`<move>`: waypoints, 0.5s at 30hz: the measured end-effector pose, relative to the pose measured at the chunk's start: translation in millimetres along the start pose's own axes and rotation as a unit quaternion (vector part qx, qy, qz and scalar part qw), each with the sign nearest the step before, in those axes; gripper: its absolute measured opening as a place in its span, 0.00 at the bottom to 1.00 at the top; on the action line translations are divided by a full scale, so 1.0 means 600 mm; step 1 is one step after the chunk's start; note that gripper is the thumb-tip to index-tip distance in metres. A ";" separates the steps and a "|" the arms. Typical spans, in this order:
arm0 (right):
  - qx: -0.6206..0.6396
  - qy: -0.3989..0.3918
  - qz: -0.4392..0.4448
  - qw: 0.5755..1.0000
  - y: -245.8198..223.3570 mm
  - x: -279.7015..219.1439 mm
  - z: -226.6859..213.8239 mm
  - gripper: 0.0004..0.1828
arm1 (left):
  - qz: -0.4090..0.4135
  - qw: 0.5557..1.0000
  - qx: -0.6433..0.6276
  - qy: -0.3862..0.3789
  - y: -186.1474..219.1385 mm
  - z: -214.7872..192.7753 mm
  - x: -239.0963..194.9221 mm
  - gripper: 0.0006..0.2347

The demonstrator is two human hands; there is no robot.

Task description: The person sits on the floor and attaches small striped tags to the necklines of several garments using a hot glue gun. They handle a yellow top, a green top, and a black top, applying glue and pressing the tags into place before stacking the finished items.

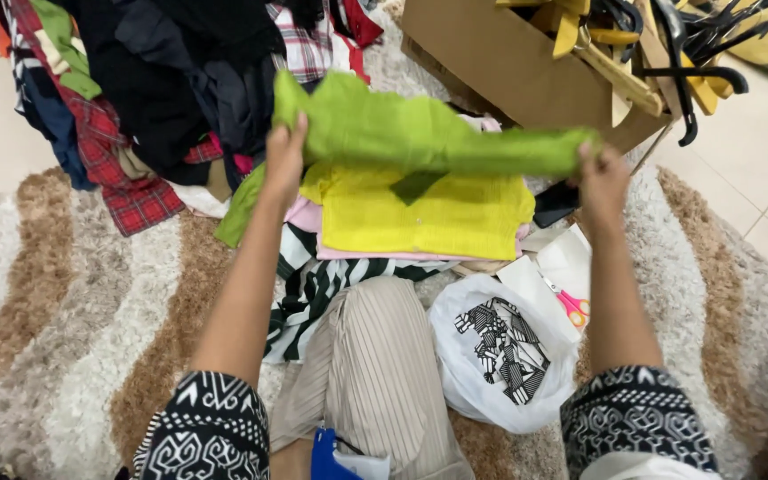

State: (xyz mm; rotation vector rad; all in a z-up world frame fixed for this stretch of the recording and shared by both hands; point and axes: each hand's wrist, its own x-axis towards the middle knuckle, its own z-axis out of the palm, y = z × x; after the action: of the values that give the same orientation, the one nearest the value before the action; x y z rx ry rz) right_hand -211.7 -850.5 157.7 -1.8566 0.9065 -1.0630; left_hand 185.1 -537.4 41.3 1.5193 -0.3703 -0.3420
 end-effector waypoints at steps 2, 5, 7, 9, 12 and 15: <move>-0.062 -0.023 0.021 0.998 0.114 -0.043 0.016 0.12 | -0.033 0.997 0.072 -0.009 -0.096 -0.016 -0.056 0.23; -0.108 -0.058 0.112 0.986 0.212 -0.107 0.030 0.12 | -0.081 0.974 0.210 -0.027 -0.242 -0.040 -0.115 0.22; -0.093 -0.070 0.184 0.976 0.249 -0.133 0.034 0.16 | -0.097 0.956 0.276 -0.037 -0.284 -0.053 -0.139 0.23; -0.073 -0.069 0.203 0.974 0.284 -0.142 0.035 0.23 | -0.093 0.963 0.249 -0.042 -0.269 -0.063 -0.161 0.19; -0.069 -0.058 0.178 0.980 0.254 -0.148 0.018 0.17 | -0.084 0.958 0.273 -0.039 -0.260 -0.075 -0.145 0.19; -0.088 -0.034 0.136 0.986 0.232 -0.140 -0.002 0.17 | -0.076 0.956 0.281 -0.026 -0.225 -0.090 -0.145 0.19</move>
State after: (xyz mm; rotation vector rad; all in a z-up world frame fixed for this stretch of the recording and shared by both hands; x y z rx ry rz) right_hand -272.2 -838.3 7.1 -1.8327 1.2061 -0.7678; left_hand 132.4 -454.2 -96.7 2.1069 -0.4146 -0.4205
